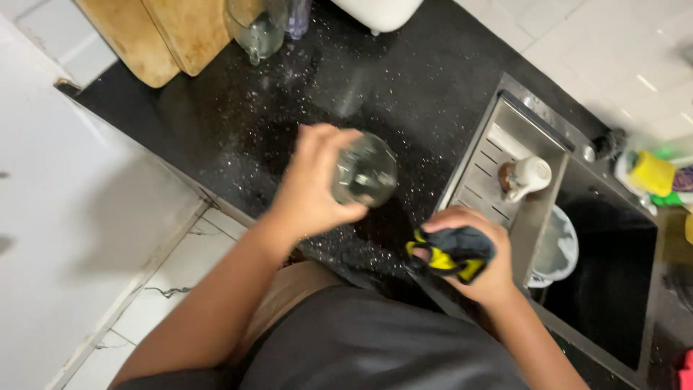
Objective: Cleaning the stovetop surfaces and then washing and drying various dishes and cutlery.
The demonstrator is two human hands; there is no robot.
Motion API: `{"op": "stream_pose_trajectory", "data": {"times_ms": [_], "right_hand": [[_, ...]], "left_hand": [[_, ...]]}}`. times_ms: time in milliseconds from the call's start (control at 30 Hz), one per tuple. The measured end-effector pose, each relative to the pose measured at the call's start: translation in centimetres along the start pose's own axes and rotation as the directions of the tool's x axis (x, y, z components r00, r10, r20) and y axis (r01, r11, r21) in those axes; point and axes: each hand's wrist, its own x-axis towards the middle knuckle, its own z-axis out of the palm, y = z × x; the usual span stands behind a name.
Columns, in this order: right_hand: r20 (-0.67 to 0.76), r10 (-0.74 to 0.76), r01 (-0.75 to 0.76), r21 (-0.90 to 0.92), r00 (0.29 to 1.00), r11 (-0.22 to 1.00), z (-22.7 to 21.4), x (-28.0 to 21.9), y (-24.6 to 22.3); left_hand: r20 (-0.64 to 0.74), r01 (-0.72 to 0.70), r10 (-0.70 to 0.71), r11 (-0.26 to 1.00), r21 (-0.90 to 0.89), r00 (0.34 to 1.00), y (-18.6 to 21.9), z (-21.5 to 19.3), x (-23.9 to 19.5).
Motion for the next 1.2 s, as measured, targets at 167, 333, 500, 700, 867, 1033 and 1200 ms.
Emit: {"op": "stream_pose_trajectory", "data": {"times_ms": [167,333,500,700,867,1033,1200], "right_hand": [[-0.097,0.149,-0.141,0.089,0.984,0.986,-0.6,-0.8,2.8],[-0.172,0.323,-0.306,0.119,0.931,0.945,-0.5,-3.3,6.0],[-0.232,0.393,-0.354,0.194,0.89,0.915,-0.6,-5.2,7.2],[-0.262,0.456,-0.396,0.252,0.85,0.883,-0.7,-7.0,7.9],[-0.266,0.487,-0.398,0.327,0.832,0.857,-1.3,-7.8,8.8],[-0.272,0.596,-0.431,0.478,0.756,0.765,-1.1,-7.4,7.5],[-0.286,0.463,-0.319,0.431,0.839,0.844,-1.6,-9.1,10.3]], "left_hand": [[-0.142,-0.033,0.062,0.98,0.195,0.988,-4.8,-4.7,1.8],[-0.207,0.076,-0.04,0.983,0.168,0.977,-8.8,-6.8,1.9],[-0.242,0.172,-0.143,0.98,0.104,0.96,-10.4,-8.0,1.7],[-0.261,0.161,-0.131,0.983,0.094,0.956,-13.8,-8.7,1.6],[-0.306,0.136,-0.123,0.99,0.023,0.944,-16.4,-8.8,1.3],[-0.294,0.091,-0.082,0.996,0.017,0.952,-18.3,-8.9,1.3],[-0.34,0.067,-0.064,0.998,-0.002,0.938,-18.3,-9.0,1.1]]}}
